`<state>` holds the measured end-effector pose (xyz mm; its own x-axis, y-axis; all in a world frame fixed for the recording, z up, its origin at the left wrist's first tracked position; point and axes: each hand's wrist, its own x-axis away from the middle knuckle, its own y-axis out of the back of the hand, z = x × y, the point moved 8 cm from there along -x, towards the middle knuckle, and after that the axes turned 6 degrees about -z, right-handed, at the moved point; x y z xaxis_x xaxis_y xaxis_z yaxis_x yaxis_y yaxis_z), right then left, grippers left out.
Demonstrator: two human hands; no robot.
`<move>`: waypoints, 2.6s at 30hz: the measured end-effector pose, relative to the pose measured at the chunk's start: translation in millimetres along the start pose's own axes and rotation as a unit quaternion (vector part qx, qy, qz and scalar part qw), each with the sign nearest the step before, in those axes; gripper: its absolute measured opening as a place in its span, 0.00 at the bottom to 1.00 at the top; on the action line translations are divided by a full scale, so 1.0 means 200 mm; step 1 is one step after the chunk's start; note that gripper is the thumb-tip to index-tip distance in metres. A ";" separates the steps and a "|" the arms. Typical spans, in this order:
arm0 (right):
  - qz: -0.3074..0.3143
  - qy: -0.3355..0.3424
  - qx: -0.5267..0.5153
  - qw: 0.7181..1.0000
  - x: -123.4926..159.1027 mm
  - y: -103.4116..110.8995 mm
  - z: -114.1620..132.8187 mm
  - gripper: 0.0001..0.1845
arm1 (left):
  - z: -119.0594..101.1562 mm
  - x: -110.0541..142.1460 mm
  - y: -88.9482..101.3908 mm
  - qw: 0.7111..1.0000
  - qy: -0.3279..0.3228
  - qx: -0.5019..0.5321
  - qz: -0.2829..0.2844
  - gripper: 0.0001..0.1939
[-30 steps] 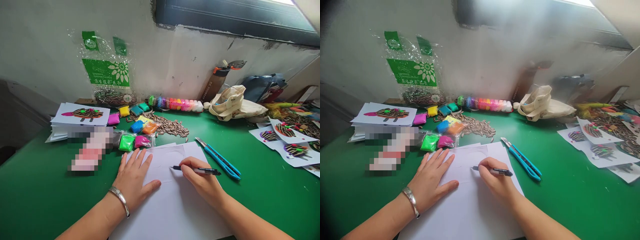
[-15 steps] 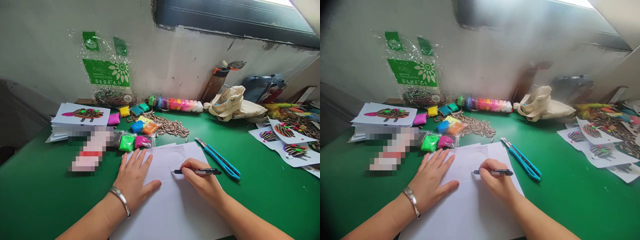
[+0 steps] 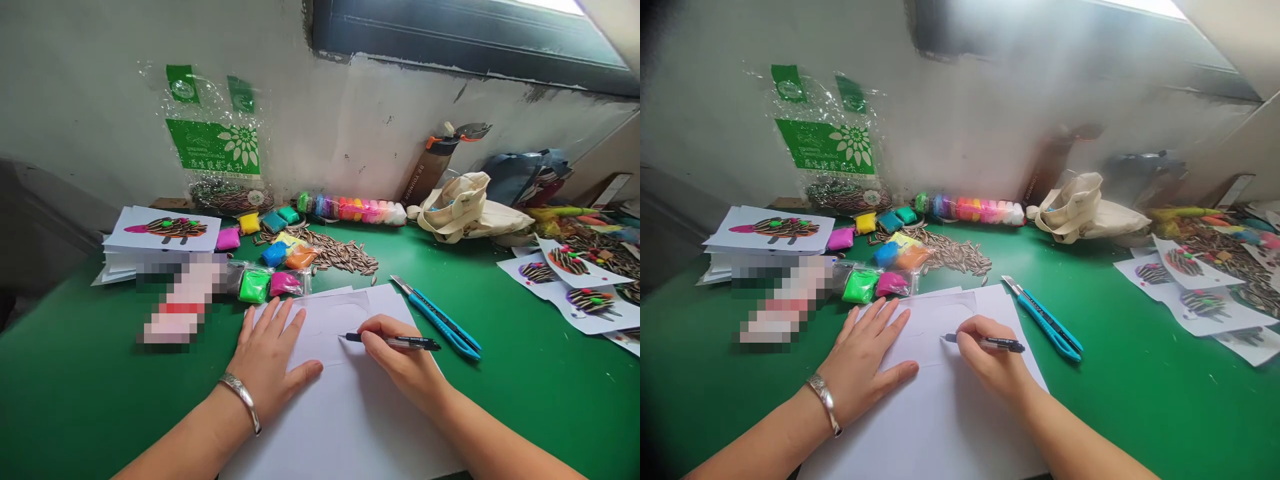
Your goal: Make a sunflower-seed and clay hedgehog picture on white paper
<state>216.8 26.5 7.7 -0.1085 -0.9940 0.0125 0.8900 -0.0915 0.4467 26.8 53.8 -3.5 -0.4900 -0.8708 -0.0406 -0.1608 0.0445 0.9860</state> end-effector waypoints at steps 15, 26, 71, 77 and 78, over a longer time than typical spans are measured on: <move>0.005 0.009 0.029 1.000 0.01 0.00 -0.01 0.09 | 0.00 0.00 0.00 1.000 -0.002 0.000 -0.005 0.37; 0.000 -0.001 -0.011 1.000 0.01 0.00 -0.02 0.09 | 0.00 0.01 0.00 1.000 -0.006 0.004 -0.016 0.36; -0.035 -0.006 -0.020 0.999 -0.04 0.10 -0.07 0.09 | 0.00 0.01 0.01 1.000 -0.009 0.008 -0.025 0.36; -0.037 -0.008 -0.023 0.999 -0.04 0.10 -0.08 0.09 | 0.00 0.00 0.01 1.000 -0.002 0.008 -0.017 0.36; -0.038 -0.009 -0.024 0.999 -0.04 0.10 -0.08 0.09 | 0.00 0.00 0.01 1.000 -0.002 0.008 -0.016 0.36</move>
<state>243.4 31.9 2.0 -0.1844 -0.9828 -0.0037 0.8992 -0.1703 0.4031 26.0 53.7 -1.5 -0.4878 -0.8700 -0.0718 -0.1895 0.0252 0.9816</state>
